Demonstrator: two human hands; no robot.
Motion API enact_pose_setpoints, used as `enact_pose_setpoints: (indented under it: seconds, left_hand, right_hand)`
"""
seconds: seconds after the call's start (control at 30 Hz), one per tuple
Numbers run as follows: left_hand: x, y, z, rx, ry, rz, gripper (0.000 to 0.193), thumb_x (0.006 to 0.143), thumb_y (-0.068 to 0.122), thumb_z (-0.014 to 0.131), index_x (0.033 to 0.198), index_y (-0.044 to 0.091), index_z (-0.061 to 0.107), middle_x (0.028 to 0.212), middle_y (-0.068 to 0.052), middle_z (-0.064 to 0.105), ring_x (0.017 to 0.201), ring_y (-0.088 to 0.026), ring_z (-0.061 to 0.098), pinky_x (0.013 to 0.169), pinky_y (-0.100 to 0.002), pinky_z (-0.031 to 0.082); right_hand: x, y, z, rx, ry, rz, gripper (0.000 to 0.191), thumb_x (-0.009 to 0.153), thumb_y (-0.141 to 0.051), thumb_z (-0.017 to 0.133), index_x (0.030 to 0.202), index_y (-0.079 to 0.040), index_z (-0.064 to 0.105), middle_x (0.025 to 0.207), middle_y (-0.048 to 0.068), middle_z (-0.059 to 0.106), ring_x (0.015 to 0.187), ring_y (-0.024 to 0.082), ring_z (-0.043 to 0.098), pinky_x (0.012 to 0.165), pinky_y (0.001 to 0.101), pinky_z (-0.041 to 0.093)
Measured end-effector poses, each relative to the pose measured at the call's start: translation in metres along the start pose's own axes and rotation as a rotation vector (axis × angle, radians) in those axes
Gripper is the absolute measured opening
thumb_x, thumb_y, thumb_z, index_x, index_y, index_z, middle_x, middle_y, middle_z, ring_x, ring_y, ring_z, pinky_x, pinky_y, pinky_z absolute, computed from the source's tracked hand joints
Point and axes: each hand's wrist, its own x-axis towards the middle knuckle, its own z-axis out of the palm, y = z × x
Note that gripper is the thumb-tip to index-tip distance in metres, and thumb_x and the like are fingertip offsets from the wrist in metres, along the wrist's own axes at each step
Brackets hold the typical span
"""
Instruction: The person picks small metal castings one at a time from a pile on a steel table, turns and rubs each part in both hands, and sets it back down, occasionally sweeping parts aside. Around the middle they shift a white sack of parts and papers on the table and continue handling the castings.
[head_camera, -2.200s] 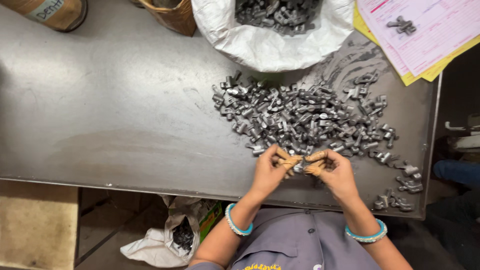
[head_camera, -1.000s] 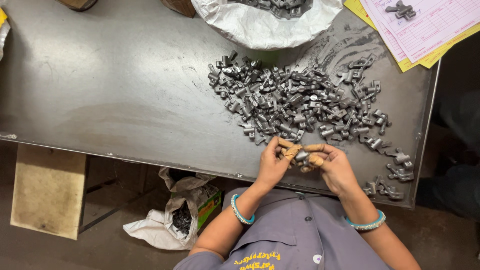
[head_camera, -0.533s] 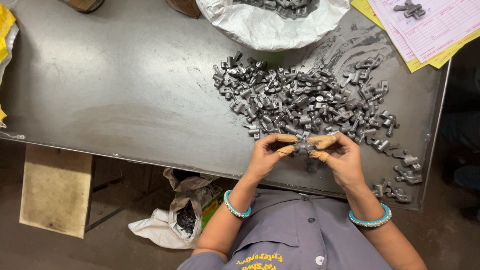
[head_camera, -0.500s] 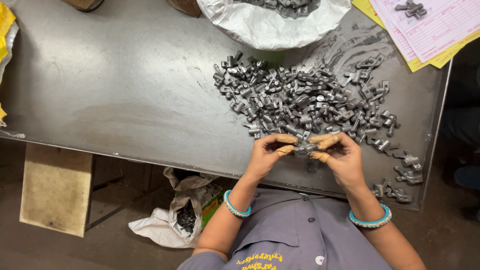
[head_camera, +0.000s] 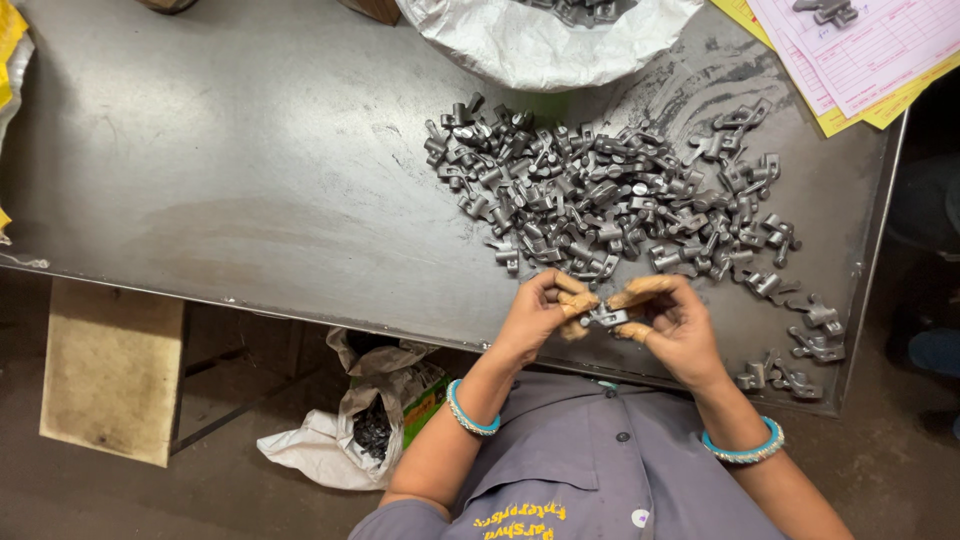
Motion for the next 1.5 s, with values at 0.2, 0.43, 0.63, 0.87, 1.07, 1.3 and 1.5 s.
enact_pose_setpoints:
  seconds: [0.2,0.43,0.63,0.87,1.07,1.3,1.5]
  left_hand:
    - [0.015,0.059,-0.013,0.511,0.027,0.015,0.016,0.088,0.001,0.076,0.091,-0.004,0.060,0.071,-0.008,0.066,0.055,-0.019,0.066,0.043,-0.031,0.050]
    - [0.029,0.097,0.017,-0.048,0.090,0.532,0.043,0.094,-0.006,0.061,0.137,-0.002,0.054,0.137,-0.012,0.063,0.119,-0.022,0.070,0.104,-0.031,0.056]
    - [0.008,0.048,0.013,0.158,0.171,0.471,0.037,0.097,-0.007,0.066,0.133,-0.006,0.061,0.127,-0.014,0.068,0.110,-0.019,0.068,0.099,-0.032,0.056]
    - [-0.002,-0.003,0.011,0.245,0.103,0.430,0.037,0.095,-0.007,0.059,0.131,-0.003,0.064,0.121,-0.007,0.071,0.107,-0.012,0.069,0.095,-0.026,0.057]
    - [0.002,-0.006,0.020,0.414,0.069,0.222,0.025,0.090,-0.001,0.062,0.114,0.001,0.068,0.091,-0.004,0.071,0.072,-0.007,0.064,0.060,-0.022,0.052]
    - [0.025,0.060,0.027,0.533,0.045,0.039,0.021,0.092,0.014,0.081,0.093,-0.001,0.066,0.076,-0.013,0.070,0.060,-0.015,0.064,0.051,-0.027,0.049]
    - [0.034,0.102,0.032,-0.104,0.120,0.528,0.045,0.094,0.001,0.064,0.137,0.005,0.051,0.130,-0.011,0.068,0.109,-0.017,0.071,0.096,-0.029,0.057]
  right_hand:
    - [0.017,-0.024,0.013,-0.764,0.060,-0.060,0.052,0.071,0.006,0.078,0.121,-0.005,0.063,0.116,0.013,0.064,0.103,0.026,0.064,0.092,0.0388,0.054]
    - [0.033,-0.033,0.048,-1.214,0.063,-0.310,0.050,0.070,-0.004,0.083,0.117,-0.003,0.065,0.111,0.015,0.067,0.110,0.036,0.058,0.094,0.0463,0.048]
    - [0.017,-0.016,0.025,-1.012,0.154,-0.067,0.040,0.071,-0.009,0.087,0.106,-0.005,0.068,0.102,0.012,0.068,0.096,0.031,0.066,0.085,0.0413,0.054]
    - [0.000,0.029,-0.024,0.541,0.132,0.431,0.028,0.089,-0.016,0.074,0.115,-0.006,0.066,0.105,0.008,0.071,0.088,0.020,0.070,0.077,0.0376,0.060]
    - [-0.005,0.043,-0.027,0.480,0.162,0.536,0.033,0.096,-0.021,0.068,0.122,0.000,0.069,0.097,0.009,0.073,0.081,0.020,0.070,0.069,0.0354,0.059]
    - [0.004,-0.016,-0.001,-0.826,0.346,-0.092,0.029,0.084,-0.015,0.082,0.108,-0.003,0.071,0.107,0.007,0.074,0.093,0.022,0.068,0.080,0.0359,0.055]
    - [0.032,-0.044,0.022,-1.301,0.364,-0.338,0.037,0.078,-0.011,0.083,0.110,0.001,0.069,0.110,0.013,0.071,0.105,0.035,0.059,0.092,0.0461,0.047]
